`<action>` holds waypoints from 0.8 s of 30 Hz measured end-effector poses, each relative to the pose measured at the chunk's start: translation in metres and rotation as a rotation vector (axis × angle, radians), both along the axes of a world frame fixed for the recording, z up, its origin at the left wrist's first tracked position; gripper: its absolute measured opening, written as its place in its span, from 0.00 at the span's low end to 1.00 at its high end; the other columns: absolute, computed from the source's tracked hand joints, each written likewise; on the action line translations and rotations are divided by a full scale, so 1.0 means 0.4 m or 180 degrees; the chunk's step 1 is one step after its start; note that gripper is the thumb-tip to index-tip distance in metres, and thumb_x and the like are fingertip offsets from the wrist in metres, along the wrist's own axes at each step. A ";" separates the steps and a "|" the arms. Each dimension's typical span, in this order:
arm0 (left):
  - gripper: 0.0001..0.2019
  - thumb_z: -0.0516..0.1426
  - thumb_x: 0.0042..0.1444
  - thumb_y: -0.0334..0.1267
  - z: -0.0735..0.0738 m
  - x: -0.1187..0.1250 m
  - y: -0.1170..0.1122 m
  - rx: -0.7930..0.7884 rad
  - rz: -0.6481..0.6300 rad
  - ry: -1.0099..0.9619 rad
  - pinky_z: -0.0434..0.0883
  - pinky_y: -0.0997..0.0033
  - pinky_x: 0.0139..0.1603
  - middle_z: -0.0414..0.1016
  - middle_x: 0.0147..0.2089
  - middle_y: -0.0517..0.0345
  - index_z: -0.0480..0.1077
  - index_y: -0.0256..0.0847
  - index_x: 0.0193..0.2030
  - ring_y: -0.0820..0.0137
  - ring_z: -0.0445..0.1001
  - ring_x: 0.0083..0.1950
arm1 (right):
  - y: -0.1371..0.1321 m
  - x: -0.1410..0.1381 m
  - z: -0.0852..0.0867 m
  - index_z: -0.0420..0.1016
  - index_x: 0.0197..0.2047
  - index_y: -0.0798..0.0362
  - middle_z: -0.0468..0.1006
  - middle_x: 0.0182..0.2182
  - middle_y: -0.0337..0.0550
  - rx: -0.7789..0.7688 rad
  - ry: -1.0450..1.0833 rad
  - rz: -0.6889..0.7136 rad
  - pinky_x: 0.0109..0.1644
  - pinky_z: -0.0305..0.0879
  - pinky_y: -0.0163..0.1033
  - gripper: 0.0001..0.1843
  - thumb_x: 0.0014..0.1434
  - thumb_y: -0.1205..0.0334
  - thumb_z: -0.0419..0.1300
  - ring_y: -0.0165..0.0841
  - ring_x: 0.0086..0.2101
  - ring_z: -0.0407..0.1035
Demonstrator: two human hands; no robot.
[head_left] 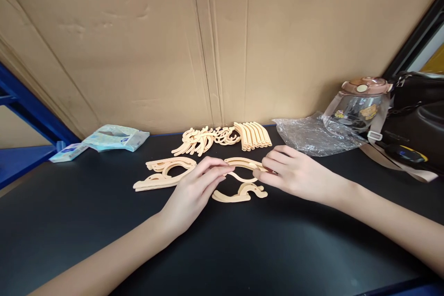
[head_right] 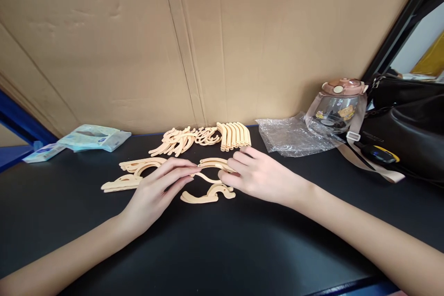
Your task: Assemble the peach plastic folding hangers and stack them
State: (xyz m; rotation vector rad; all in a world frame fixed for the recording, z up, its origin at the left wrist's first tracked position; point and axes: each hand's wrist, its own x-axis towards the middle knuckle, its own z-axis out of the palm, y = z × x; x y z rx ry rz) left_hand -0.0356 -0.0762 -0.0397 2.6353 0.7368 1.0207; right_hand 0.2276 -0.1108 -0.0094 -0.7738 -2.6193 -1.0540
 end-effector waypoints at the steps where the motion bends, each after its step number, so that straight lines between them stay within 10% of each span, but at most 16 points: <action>1: 0.15 0.51 0.65 0.25 0.001 -0.001 0.001 -0.0031 0.0013 0.0008 0.66 0.80 0.53 0.67 0.51 0.60 0.67 0.48 0.54 0.76 0.70 0.51 | 0.002 0.001 -0.002 0.72 0.42 0.55 0.70 0.29 0.40 -0.0042 0.0048 0.0018 0.40 0.59 0.42 0.10 0.65 0.74 0.51 0.34 0.31 0.63; 12: 0.07 0.54 0.64 0.31 0.014 0.017 -0.021 -0.0189 -0.0159 -0.0243 0.71 0.74 0.40 0.67 0.42 0.58 0.72 0.44 0.42 0.73 0.71 0.39 | -0.040 -0.056 -0.021 0.56 0.66 0.50 0.72 0.56 0.47 -0.2503 0.1755 0.0211 0.58 0.61 0.44 0.25 0.68 0.59 0.52 0.34 0.55 0.65; 24: 0.07 0.55 0.63 0.29 0.009 0.022 -0.021 -0.0323 -0.0442 -0.0319 0.71 0.74 0.39 0.72 0.40 0.57 0.70 0.43 0.46 0.72 0.73 0.39 | -0.044 -0.082 -0.030 0.71 0.56 0.48 0.73 0.56 0.42 -0.4682 0.3691 0.0249 0.61 0.61 0.41 0.18 0.67 0.55 0.53 0.33 0.56 0.65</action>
